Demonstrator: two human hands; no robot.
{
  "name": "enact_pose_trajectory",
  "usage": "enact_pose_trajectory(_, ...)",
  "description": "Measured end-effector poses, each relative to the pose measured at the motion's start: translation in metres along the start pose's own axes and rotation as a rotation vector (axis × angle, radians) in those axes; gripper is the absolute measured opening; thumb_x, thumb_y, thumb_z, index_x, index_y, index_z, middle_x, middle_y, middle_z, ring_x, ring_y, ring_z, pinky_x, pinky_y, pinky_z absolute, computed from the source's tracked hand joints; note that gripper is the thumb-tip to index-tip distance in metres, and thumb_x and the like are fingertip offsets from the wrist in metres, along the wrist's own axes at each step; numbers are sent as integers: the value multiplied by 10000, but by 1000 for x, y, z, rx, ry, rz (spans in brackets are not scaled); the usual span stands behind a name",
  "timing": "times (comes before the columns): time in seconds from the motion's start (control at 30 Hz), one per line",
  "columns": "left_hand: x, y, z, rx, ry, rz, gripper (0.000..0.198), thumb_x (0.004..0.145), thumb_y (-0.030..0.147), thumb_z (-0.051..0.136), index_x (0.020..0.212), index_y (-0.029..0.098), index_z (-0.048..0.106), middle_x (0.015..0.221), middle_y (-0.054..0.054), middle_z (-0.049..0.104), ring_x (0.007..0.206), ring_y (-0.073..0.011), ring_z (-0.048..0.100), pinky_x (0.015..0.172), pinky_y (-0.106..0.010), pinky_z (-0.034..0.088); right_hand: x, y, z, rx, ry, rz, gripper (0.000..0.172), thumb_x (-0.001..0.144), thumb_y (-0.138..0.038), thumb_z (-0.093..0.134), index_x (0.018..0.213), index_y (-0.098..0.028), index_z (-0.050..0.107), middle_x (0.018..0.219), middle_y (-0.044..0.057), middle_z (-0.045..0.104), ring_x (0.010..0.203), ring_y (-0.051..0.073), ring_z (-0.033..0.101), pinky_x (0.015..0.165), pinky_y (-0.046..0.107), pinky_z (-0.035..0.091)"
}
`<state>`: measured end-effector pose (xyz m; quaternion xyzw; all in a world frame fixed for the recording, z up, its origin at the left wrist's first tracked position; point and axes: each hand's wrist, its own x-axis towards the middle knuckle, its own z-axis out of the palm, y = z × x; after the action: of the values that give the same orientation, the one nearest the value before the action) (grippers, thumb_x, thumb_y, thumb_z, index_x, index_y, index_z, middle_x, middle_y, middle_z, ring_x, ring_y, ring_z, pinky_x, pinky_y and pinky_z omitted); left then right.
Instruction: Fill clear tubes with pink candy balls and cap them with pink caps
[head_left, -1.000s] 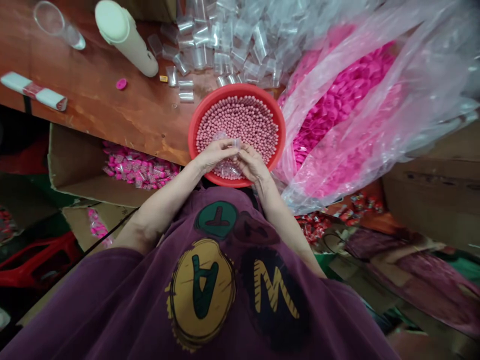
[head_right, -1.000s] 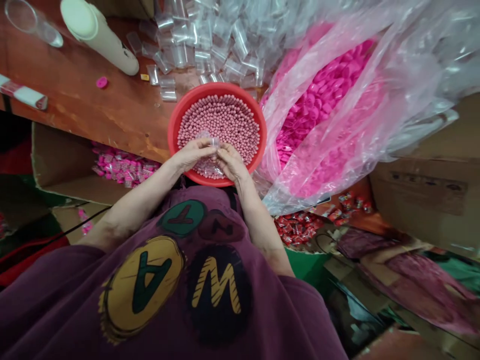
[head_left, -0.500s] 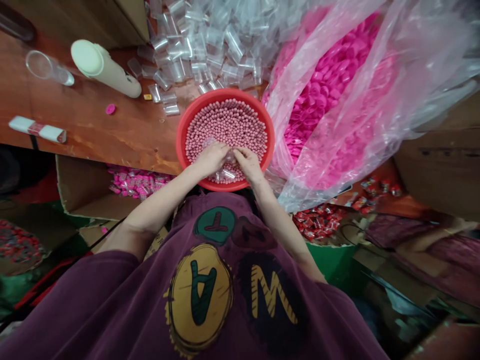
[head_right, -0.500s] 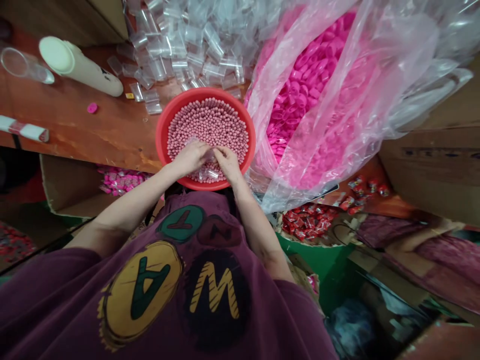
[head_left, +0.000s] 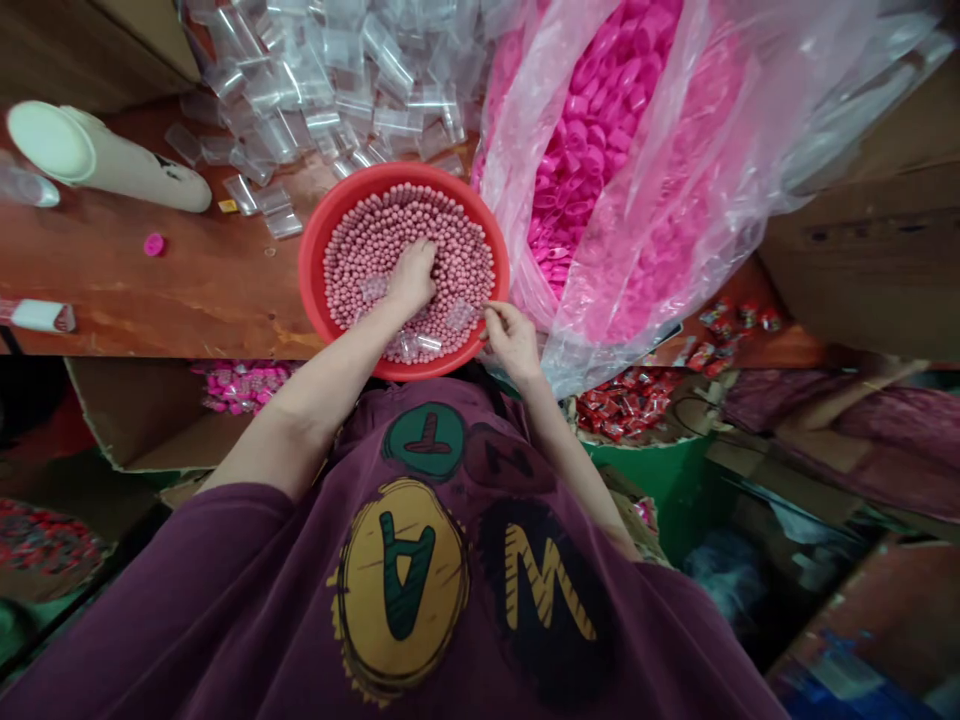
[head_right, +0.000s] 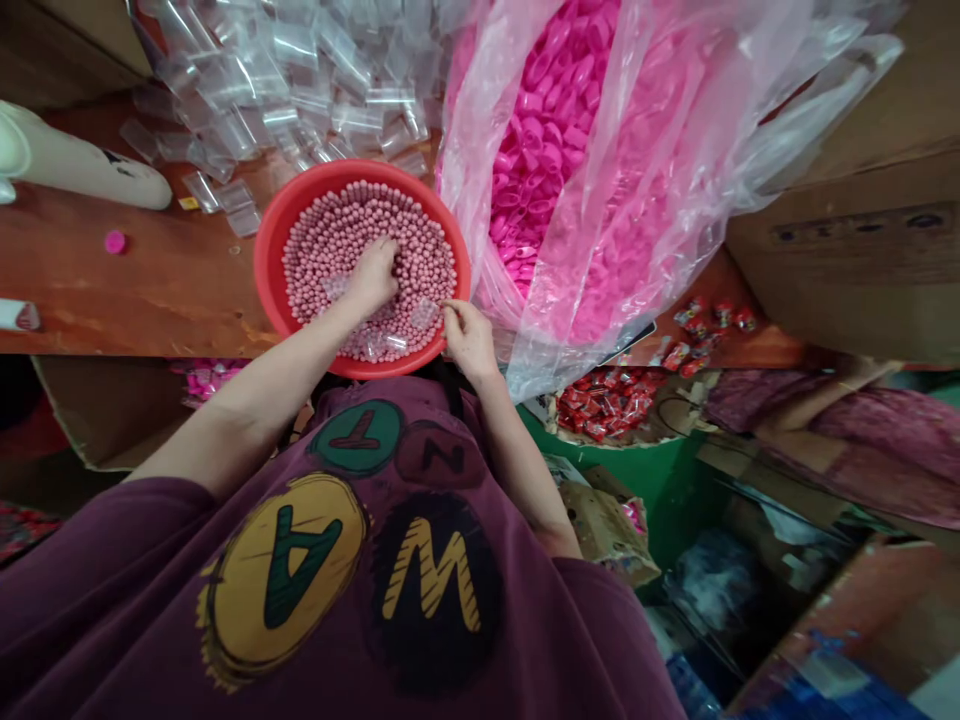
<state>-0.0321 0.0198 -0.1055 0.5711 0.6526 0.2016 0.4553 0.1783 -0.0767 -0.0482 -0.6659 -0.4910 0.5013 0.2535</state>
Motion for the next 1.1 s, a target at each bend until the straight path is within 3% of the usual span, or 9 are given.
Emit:
enact_pose_trajectory(0.07, -7, -1, -1, -209, -26, -81, 366, 641, 51, 740, 974, 202, 716, 1093, -76, 754, 1172, -309, 693, 1151, -464, 535, 3, 3, -4, 98, 16, 73, 434, 1013, -557, 580, 1221, -215, 748, 972, 55, 800, 703, 187, 704, 737, 372, 634)
enact_pose_trajectory(0.2, -26, 4, -21, -545, -46, -189, 440, 576, 91, 858, 995, 178, 756, 964, -11, 762, 1000, -219, 709, 1036, -355, 561, 11, -7, 1, 128, 3, 33, 427, 1003, -565, 617, 1218, -221, 751, 1032, 56, 801, 727, 172, 703, 752, 361, 642)
enact_pose_trajectory(0.37, -54, 25, -50, -801, -155, -136, 263, 750, 169, 858, 1011, 176, 825, 1117, -62, 835, 1130, -202, 757, 1112, -347, 556, 33, -39, 15, 38, -76, -88, 382, 1074, -496, 565, 1284, -227, 736, 1087, 66, 816, 792, 185, 736, 803, 374, 662)
enact_pose_trajectory(0.5, -71, 43, -65, -988, -248, -251, 301, 858, 195, 825, 1156, 181, 795, 1173, -88, 823, 1050, -194, 782, 881, -307, 653, 54, -58, 17, -75, -136, -214, 371, 1123, -385, 469, 1355, -218, 706, 1145, 83, 817, 875, 209, 767, 873, 404, 674)
enact_pose_trajectory(0.6, -76, 52, -72, -1061, -282, -298, 321, 911, 159, 742, 1231, 177, 762, 1178, -102, 814, 1013, -197, 807, 798, -290, 665, 63, -59, 19, -325, -154, -314, 358, 1104, -278, 456, 1313, -193, 733, 1230, 125, 805, 1091, 263, 769, 1042, 470, 650)
enact_pose_trajectory(0.67, -77, 55, -74, -1095, -288, -312, 297, 949, 175, 690, 1239, 170, 751, 1139, -110, 812, 987, -209, 823, 796, -303, 672, 63, -55, 22, -612, -179, -317, 349, 1068, -198, 462, 1243, -149, 761, 1274, 189, 784, 1153, 315, 754, 1072, 520, 630)
enact_pose_trajectory(0.8, -77, 56, -73, -1147, -285, -370, 282, 1050, 401, 638, 1191, 183, 748, 1037, -107, 815, 968, -249, 839, 741, -320, 676, 55, -47, 35, -1002, -206, -233, 367, 1049, -120, 435, 1167, -79, 779, 1246, 275, 764, 1041, 349, 769, 929, 494, 643)
enact_pose_trajectory(0.93, -75, 51, -62, -1161, -251, -415, 384, 985, 575, 742, 1051, 196, 736, 922, -82, 799, 886, -228, 819, 659, -281, 639, 46, -47, 42, -1006, -256, -215, 380, 1075, -130, 417, 1223, -105, 767, 1245, 238, 772, 1055, 335, 765, 939, 457, 639)
enact_pose_trajectory(1.1, -71, 38, -47, -1155, -105, -478, 177, 767, 306, 802, 793, 199, 664, 735, -2, 685, 649, -120, 676, 532, -211, 505, 47, -40, 17, -703, -317, -392, 383, 1071, -169, 505, 1385, -141, 722, 1477, 194, 695, 1366, 281, 683, 1206, 422, 550)
